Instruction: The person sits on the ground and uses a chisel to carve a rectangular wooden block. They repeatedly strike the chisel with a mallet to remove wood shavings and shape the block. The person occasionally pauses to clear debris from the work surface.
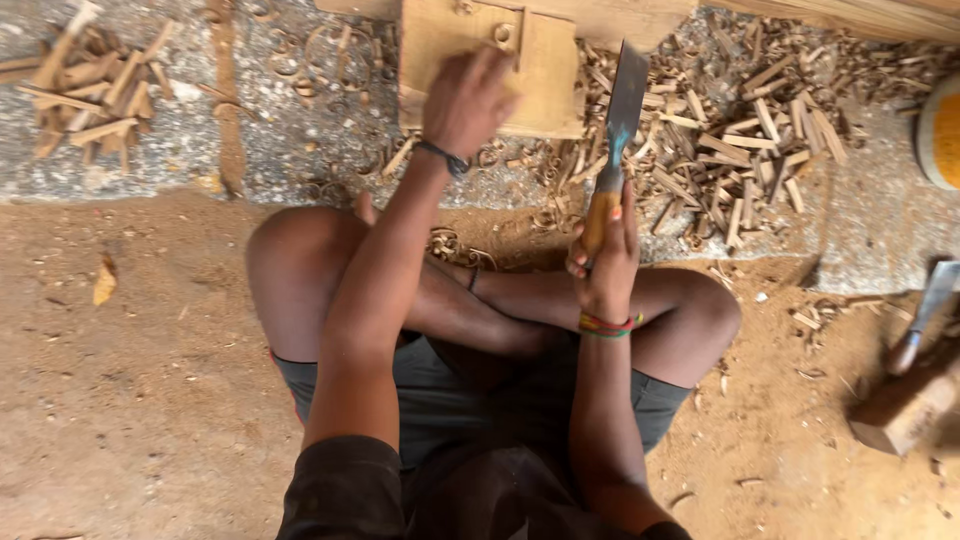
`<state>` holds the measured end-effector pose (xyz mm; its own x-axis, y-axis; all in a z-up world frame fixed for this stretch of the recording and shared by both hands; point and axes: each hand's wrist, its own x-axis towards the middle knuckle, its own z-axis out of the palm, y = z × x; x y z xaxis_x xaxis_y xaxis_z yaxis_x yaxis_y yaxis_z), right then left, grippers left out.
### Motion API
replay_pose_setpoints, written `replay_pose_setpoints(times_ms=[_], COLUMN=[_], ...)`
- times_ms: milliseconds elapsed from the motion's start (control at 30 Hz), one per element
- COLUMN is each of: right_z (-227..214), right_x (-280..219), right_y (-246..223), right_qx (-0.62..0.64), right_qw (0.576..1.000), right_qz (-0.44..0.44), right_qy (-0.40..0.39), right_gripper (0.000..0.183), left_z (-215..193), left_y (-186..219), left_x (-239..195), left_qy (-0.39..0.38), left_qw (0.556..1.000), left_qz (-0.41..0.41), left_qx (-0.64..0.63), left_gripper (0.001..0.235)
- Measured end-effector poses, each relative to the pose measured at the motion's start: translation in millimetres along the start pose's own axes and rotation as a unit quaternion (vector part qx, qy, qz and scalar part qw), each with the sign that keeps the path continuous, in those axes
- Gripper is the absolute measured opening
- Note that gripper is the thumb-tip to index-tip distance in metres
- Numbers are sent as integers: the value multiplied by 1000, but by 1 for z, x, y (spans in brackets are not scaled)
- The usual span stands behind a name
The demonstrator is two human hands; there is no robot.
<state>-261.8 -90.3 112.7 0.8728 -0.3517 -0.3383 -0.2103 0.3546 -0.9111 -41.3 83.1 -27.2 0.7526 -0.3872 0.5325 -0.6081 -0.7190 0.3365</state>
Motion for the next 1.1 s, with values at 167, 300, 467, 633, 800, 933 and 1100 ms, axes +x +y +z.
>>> replay_pose_setpoints(times_ms=[167, 300, 467, 633, 800, 933, 1100], right_z=[-9, -8, -1, 7, 7, 11, 14], right_x=[-27, -32, -35, -37, -33, -36, -40], right_y=[16, 25, 33, 35, 26, 19, 13], right_qx=[-82, -105, -115, -144, -175, -186, -200], right_qw=[996, 994, 993, 989, 984, 982, 979], right_qz=[-13, -25, -19, -8, 7, 15, 11], right_qy=[21, 12, -15, -25, -16, -14, -28], right_gripper=[61, 60, 60, 60, 59, 59, 59], left_z=[16, 14, 8, 3, 16, 23, 16], left_y=[-2, -6, -4, -7, -12, -14, -10], left_x=[1, 2, 5, 11, 16, 16, 20], left_qy=[-32, -46, -3, 6, 33, 22, 57], left_qw=[998, 998, 999, 997, 996, 996, 997], left_qz=[-7, -13, -27, -53, -54, -61, -44], left_qx=[61, 43, 32, 51, 60, 57, 37], left_gripper=[55, 50, 41, 35, 39, 45, 72])
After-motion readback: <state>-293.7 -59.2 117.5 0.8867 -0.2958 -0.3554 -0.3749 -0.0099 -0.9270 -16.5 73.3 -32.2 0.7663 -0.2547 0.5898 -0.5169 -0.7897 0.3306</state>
